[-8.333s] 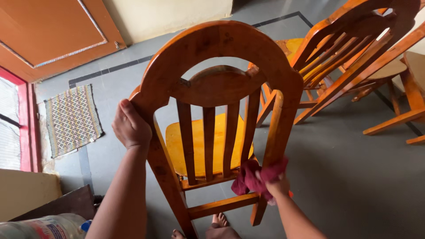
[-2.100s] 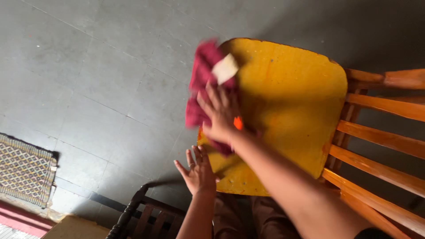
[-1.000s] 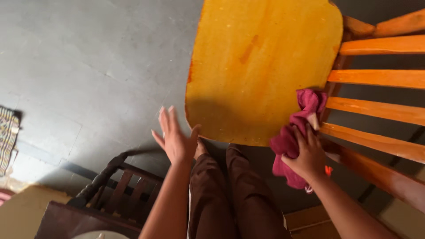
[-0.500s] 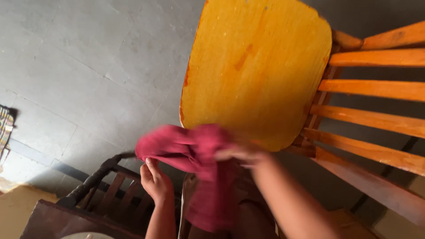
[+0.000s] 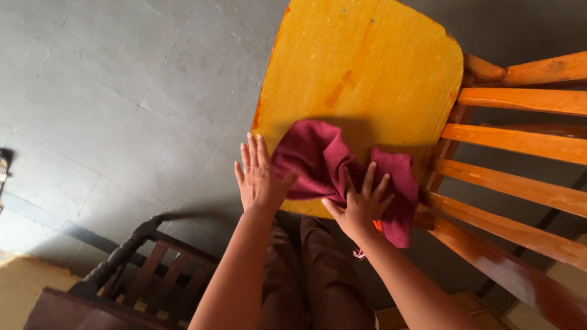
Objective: The person wipes a wooden chair with a maroon cloth, cleaning the backrest, seat, and legs. The person moves the chair slightly to access different parts and continues wiping until the end of the clip.
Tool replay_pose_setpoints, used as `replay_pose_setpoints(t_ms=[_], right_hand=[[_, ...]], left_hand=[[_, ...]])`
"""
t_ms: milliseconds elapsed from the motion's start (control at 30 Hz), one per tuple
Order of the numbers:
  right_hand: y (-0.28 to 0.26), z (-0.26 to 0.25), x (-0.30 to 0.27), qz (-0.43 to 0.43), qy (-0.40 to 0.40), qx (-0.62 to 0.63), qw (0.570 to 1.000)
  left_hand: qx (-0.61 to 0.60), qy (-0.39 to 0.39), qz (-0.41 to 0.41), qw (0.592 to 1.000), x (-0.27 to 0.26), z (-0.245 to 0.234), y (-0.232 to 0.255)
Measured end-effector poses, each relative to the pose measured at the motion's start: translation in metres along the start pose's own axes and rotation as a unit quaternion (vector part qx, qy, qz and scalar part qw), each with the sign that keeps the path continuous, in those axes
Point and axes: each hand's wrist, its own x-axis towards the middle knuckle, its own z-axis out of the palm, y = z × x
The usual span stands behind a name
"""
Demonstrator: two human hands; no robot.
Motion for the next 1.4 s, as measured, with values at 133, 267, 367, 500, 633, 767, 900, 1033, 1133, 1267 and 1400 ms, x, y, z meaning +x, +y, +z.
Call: replay_pose_setpoints(t_ms=[133,267,367,500,633,767,900,1033,1133,1267,1400], right_hand=[[0.023,-0.026,0.058,-0.006,0.063,0.0,0.998],[0.061,-0.062,0.154,0.069,0.072,0.102,0.99],[0.055,-0.057,0.184,0.206,0.089,0.197,0.954],[0.011,-0.05,0.223,0.187,0.168,0.078,0.965],[-0.057,-0.046,0.27,0.083,0.124,0.133,0.98],[-0.099,-0.05,0.272,-0.151,0.139,0.021,0.978],[-0.041,-0.084,0.281,-0.062,0.111,-0.053,0.991],[0.074,-0.106,0.295,-0.033,0.297,-0.06,0.952],[0.113,-0.093,0.259,0.029,0.266,0.129,0.955],[0.118,-0.114,0.262,0.073,0.199,0.102,0.972],[0.123,-0.167,0.314,0.174,0.112,0.156,0.966]], left_hand=[[0.145,-0.175,-0.04,0.973,0.022,-0.006,0.018],[0.265,-0.194,-0.062,0.943,0.03,0.002,0.03],[0.303,-0.159,-0.059,0.938,0.032,0.014,0.035],[0.311,-0.163,-0.069,0.934,0.041,0.038,0.031],[0.324,-0.074,-0.058,0.942,0.044,0.062,0.017],[0.335,0.011,-0.059,0.94,0.046,0.059,0.023],[0.326,-0.226,-0.096,0.913,0.041,0.03,0.035],[0.324,-0.22,-0.099,0.915,0.041,0.01,0.048],[0.329,-0.212,-0.101,0.915,0.039,0.006,0.055],[0.332,-0.219,-0.106,0.911,0.041,0.006,0.055],[0.337,-0.201,-0.097,0.915,0.039,0.015,0.051]])
